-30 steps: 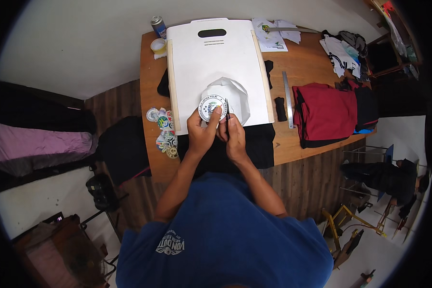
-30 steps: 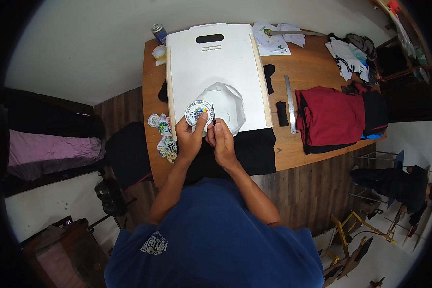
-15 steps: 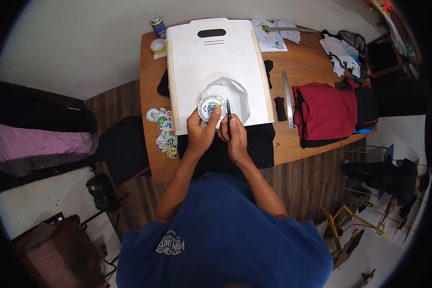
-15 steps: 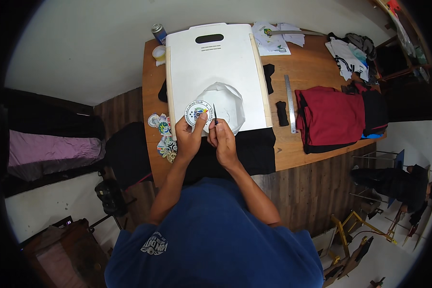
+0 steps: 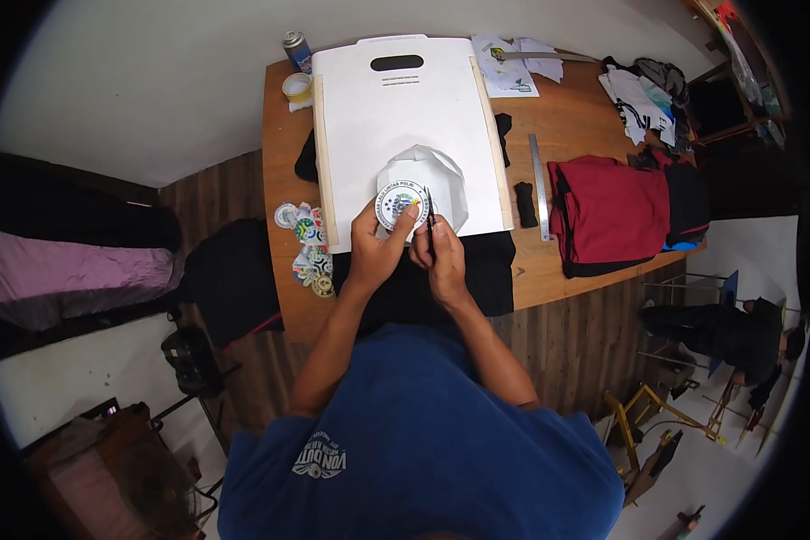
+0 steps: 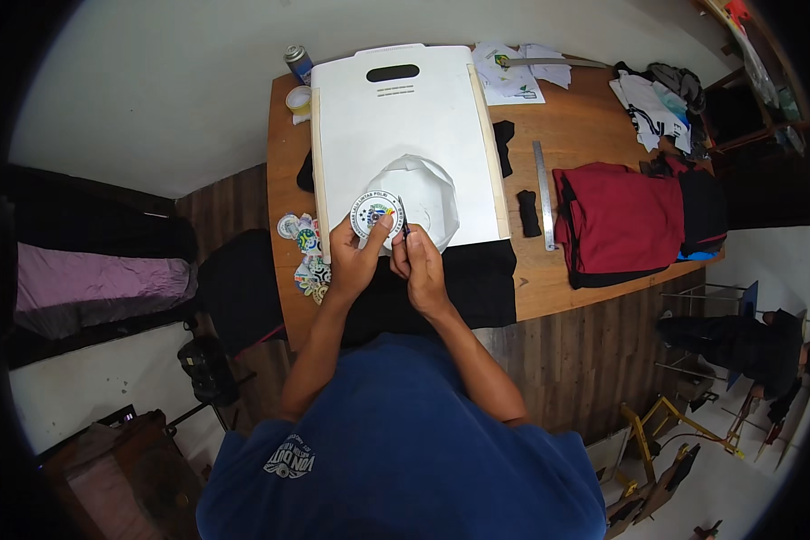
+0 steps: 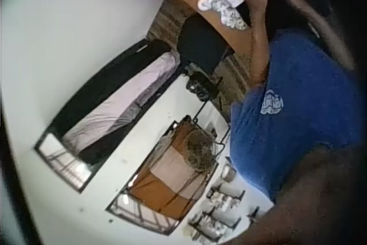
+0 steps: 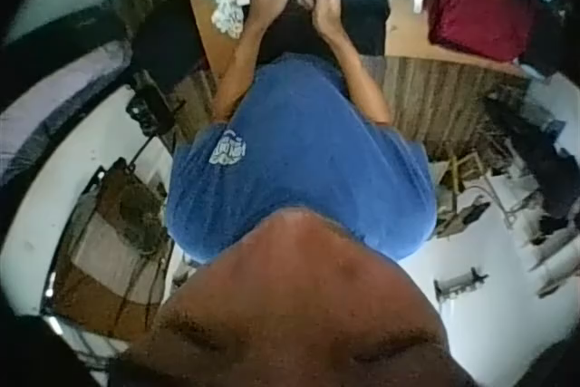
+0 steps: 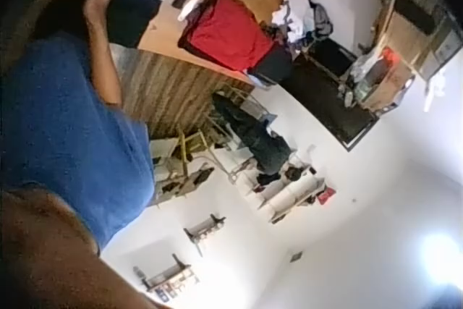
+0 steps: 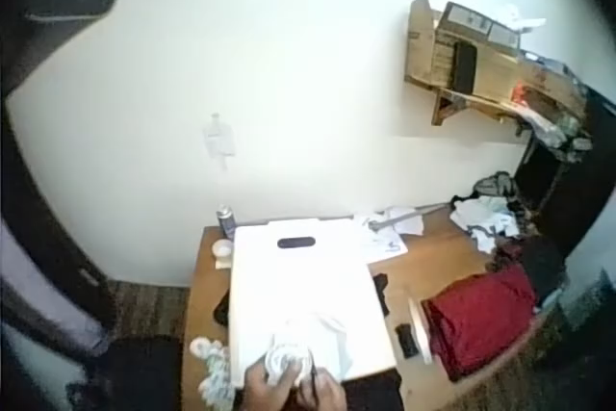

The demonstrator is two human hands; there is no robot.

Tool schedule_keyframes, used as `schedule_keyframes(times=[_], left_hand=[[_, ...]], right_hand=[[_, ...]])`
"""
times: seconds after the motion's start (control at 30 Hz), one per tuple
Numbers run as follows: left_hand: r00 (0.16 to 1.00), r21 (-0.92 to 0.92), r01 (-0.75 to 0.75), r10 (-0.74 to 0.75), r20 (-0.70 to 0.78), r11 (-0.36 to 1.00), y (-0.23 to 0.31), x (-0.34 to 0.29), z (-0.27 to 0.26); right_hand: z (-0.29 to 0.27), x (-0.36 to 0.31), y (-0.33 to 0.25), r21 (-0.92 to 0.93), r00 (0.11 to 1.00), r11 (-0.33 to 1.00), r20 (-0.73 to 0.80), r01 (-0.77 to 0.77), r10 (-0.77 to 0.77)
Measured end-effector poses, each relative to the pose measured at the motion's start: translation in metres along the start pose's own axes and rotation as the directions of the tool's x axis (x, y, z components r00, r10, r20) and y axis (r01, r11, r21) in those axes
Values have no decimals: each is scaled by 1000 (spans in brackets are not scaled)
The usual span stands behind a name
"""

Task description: Trimming excess material from a white fabric piece using scissors.

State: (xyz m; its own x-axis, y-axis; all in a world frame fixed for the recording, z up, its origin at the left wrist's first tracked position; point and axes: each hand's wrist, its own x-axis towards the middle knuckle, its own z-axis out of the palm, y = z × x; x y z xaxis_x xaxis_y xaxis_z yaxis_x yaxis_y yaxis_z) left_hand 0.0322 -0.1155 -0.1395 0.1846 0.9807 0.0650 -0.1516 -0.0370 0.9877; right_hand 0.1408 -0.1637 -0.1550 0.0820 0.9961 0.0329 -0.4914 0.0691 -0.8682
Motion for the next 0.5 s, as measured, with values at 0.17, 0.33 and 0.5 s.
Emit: schedule_keyframes(times=[0.17, 0.33, 0.5], left_hand=[[1000, 14, -3, 3, 1, 1000, -1, 0, -1], [1000, -1, 2, -2, 5, 1000, 1, 0, -1], [1000, 1, 7, -7, 1, 1000, -1, 0, -1]], right_hand=[[2, 0, 0, 3, 1000, 1000, 2, 8, -8], [2, 0, -1, 12, 1000, 1000, -7, -3, 3], [1, 0, 1, 12, 1000, 1000, -11, -9, 9]])
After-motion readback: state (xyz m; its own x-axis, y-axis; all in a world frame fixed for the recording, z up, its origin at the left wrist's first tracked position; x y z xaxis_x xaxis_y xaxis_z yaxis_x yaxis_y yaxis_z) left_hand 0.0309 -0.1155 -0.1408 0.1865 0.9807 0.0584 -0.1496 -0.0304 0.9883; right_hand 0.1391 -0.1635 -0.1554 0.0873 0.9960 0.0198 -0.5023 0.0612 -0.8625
